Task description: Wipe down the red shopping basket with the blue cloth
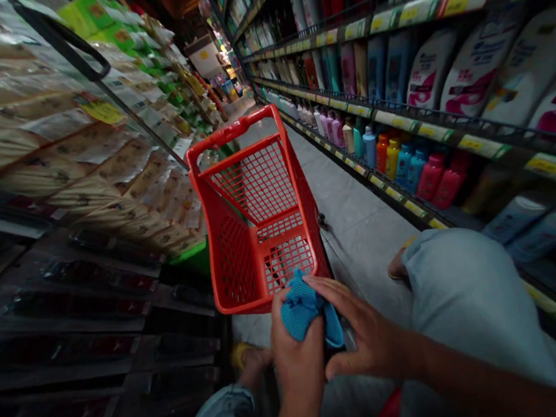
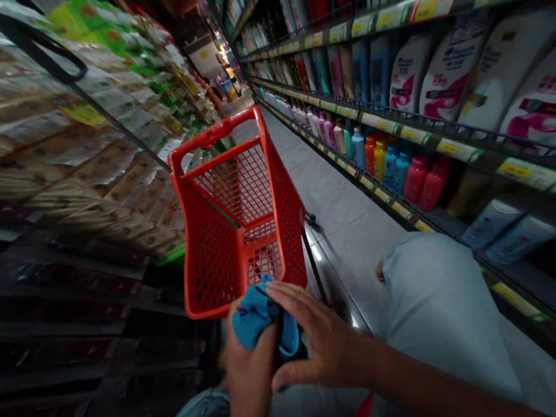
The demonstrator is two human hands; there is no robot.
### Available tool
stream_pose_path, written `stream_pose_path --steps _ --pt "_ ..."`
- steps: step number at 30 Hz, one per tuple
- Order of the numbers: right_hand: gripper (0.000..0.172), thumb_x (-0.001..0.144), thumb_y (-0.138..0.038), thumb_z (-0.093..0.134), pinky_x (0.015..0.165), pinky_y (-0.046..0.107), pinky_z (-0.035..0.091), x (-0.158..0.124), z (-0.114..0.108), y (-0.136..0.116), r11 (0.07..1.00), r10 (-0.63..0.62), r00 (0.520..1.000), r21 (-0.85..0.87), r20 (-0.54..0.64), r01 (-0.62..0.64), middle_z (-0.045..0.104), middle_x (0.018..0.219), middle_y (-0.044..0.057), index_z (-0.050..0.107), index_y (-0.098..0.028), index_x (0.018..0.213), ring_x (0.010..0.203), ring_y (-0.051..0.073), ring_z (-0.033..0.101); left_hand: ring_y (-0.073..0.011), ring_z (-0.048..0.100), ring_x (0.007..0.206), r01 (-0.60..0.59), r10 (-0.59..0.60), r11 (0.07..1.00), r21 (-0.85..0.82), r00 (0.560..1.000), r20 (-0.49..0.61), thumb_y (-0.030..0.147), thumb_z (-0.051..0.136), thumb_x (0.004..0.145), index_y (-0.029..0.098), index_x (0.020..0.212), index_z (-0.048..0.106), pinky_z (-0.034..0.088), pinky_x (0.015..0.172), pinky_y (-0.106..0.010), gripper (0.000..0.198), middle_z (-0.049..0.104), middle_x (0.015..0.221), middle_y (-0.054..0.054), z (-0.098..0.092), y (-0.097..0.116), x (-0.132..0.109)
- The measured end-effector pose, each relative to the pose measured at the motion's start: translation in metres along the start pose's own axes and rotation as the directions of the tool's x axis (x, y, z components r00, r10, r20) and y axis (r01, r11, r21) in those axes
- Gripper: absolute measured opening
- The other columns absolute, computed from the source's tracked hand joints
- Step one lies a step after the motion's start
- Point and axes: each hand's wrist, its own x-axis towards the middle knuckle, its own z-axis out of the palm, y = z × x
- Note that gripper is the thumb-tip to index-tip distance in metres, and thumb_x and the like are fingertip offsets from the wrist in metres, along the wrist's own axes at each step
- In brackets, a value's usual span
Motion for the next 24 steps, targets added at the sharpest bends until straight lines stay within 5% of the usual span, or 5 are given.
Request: stream_pose_path --steps 4,7,13,18,24 --pt "0.123 0.068 -0.062 0.083 0.123 0.048 0.032 -0.022 0.006 0.005 0.994 0.095 0.995 0.055 -0.005 -0.095 0.026 0.164 0.017 0.011 -0.025 0.161 0.152 0.033 0.029 -0.0266 0.069 0.108 0.449 -0.427 0.849 -0.278 0.894 0.138 0.053 0.073 0.075 0.022 0.122 0.063 0.057 0.091 -0.037 0.057 0.072 0.117 -0.009 0.015 0.015 -0.030" --pt "0.121 0.069 -0.055 0.085 0.123 0.047 0.031 -0.029 0.001 0.014 0.987 0.144 0.989 0.061 0.041 -0.146 0.025 0.163 0.018 0.012 -0.022 0.160 0.153 0.032 0.027 -0.0287 0.062 0.124 0.607 -0.553 0.731 -0.312 0.795 0.251 0.061 0.068 0.079 0.019 0.127 0.063 0.051 0.105 -0.040 0.064 0.069 0.127 -0.011 0.019 0.026 -0.038" --pt "0.120 0.071 -0.048 0.085 0.123 0.047 0.033 -0.035 -0.018 0.016 0.962 0.271 0.959 -0.001 -0.078 -0.272 0.018 0.166 0.016 0.009 -0.025 0.161 0.153 0.032 0.025 -0.0294 0.066 0.117 0.638 -0.594 0.723 -0.265 0.770 0.234 0.066 0.075 0.071 0.019 0.123 0.068 0.052 0.102 -0.039 0.071 0.073 0.121 -0.012 0.023 0.030 -0.024" --pt "0.101 0.080 -0.051 0.077 0.124 0.053 0.028 -0.036 -0.031 -0.007 0.978 0.150 0.976 -0.118 -0.161 -0.170 0.019 0.167 0.009 0.018 -0.032 0.160 0.154 0.034 0.022 -0.0282 0.067 0.117 0.654 -0.624 0.692 -0.306 0.755 0.203 0.065 0.072 0.075 0.020 0.129 0.064 0.052 0.104 -0.040 0.070 0.072 0.122 -0.012 0.029 0.022 -0.022" --pt "0.063 0.090 -0.046 0.067 0.106 0.042 0.052 -0.034 -0.032 0.003 0.886 0.458 0.886 0.119 -0.078 -0.447 0.059 0.142 0.012 0.049 -0.023 0.147 0.123 0.027 0.063 -0.0257 0.068 0.110 0.688 -0.619 0.686 -0.236 0.723 0.307 0.065 0.074 0.074 0.021 0.127 0.063 0.056 0.094 -0.035 0.070 0.073 0.118 -0.009 0.021 0.021 -0.027"
